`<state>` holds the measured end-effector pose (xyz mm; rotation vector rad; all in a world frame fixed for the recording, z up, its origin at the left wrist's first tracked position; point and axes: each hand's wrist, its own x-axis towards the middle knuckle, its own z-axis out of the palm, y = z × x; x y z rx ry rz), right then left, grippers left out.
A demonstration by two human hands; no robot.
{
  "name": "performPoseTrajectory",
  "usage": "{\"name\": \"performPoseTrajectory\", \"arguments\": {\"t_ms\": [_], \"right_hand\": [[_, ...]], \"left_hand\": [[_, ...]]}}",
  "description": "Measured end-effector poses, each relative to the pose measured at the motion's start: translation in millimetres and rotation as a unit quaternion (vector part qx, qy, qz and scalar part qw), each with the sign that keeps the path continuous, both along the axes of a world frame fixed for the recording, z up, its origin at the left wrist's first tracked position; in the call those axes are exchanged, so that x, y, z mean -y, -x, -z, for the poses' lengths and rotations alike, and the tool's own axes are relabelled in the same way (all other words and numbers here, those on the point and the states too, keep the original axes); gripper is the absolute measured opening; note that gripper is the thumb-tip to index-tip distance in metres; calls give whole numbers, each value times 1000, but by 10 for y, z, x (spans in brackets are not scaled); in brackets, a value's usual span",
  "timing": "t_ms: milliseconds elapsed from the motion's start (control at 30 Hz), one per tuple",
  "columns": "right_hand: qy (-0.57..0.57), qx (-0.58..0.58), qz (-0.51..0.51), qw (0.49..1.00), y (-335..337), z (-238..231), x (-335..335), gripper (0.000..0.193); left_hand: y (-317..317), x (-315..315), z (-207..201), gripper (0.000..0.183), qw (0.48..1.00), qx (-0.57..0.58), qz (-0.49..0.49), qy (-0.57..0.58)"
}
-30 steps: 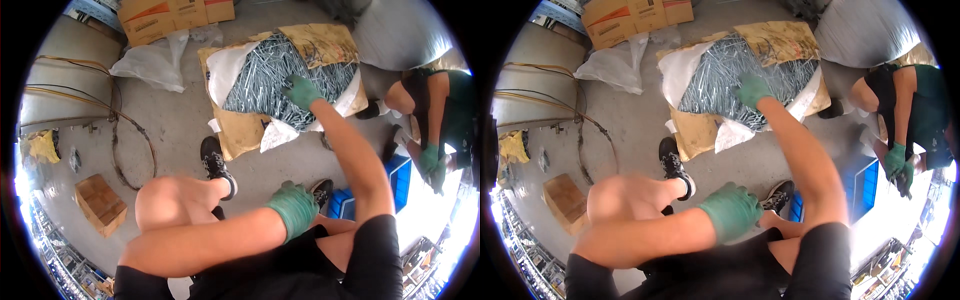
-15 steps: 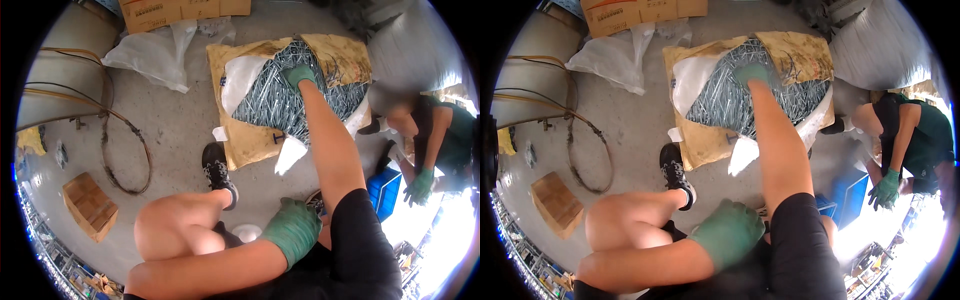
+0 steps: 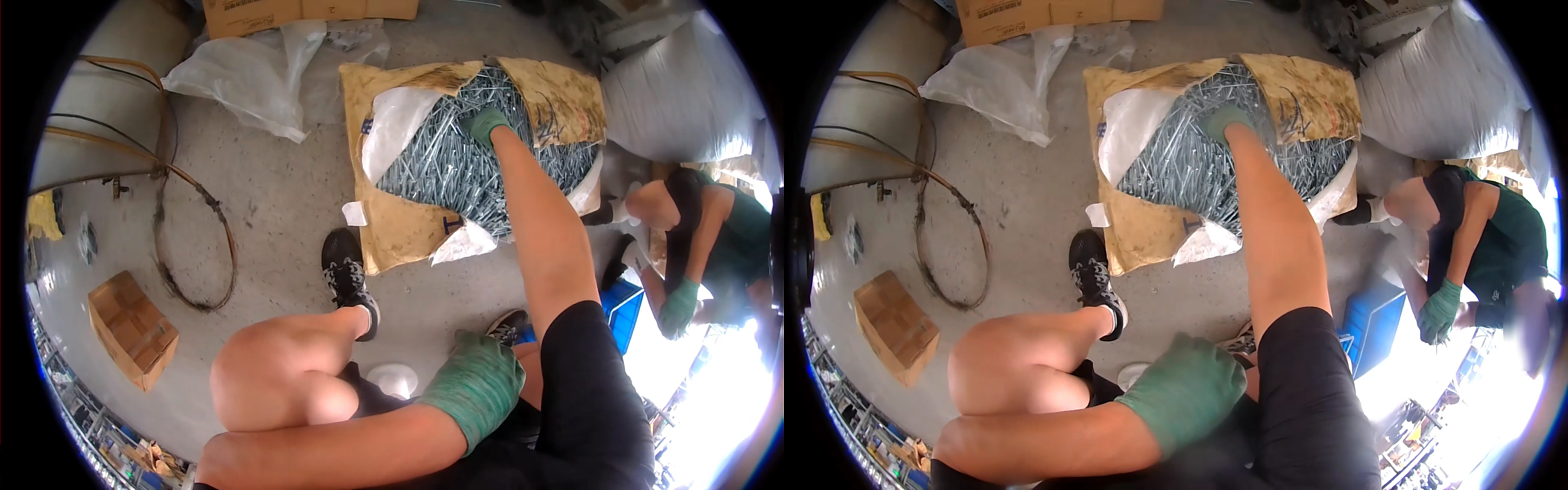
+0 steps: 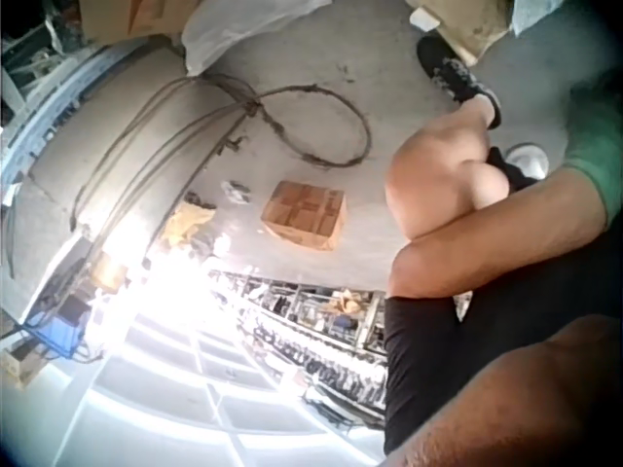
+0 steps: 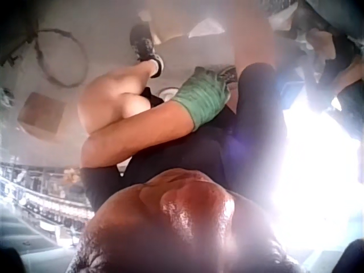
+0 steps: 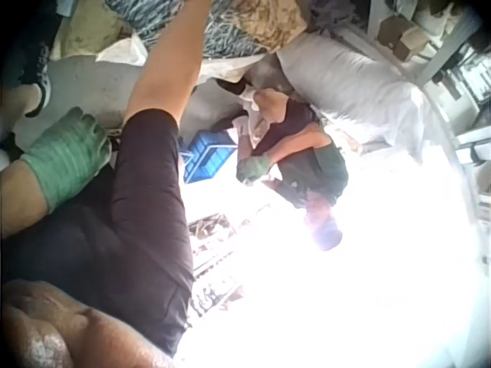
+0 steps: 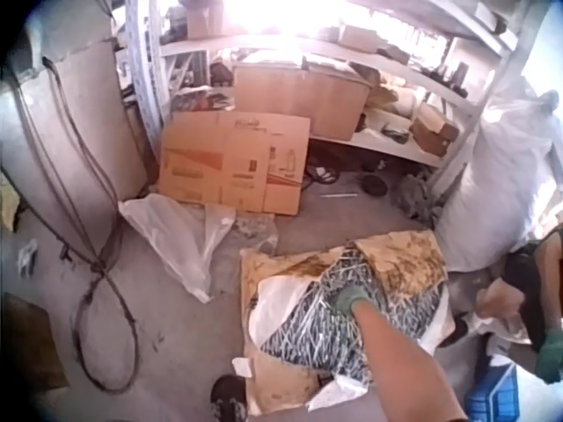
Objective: The person picks up several long metal bolts from a bag, holds them in one hand, and then slides small washers onto the end of each bolt one at a time.
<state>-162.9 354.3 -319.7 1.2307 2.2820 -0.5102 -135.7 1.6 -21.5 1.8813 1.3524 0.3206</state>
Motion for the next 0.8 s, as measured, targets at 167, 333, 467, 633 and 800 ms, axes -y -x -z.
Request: {"name": "performPoseTrajectory", "arguments": {"t_ms": [167, 333, 467, 633, 800], "right_hand": [[-1, -5, 58, 998, 8, 31, 168, 66], [65, 43, -37, 996, 68, -99, 141, 70], [13, 84, -63, 994, -28, 199, -164, 62], [75, 82, -139, 984, -182, -167, -227, 54], [61, 119, -60, 989, -1015, -482, -372, 57]], "left_hand": [[-103, 48, -18, 15, 999, -13, -27, -42], [-176, 61, 0, 15, 999, -29, 11, 19], [-273, 12, -11, 14, 1000, -2, -12, 1], [-319, 51, 14, 14, 999, -39, -14, 12], [-495, 23, 54, 15, 996, -76, 40, -14]]}}
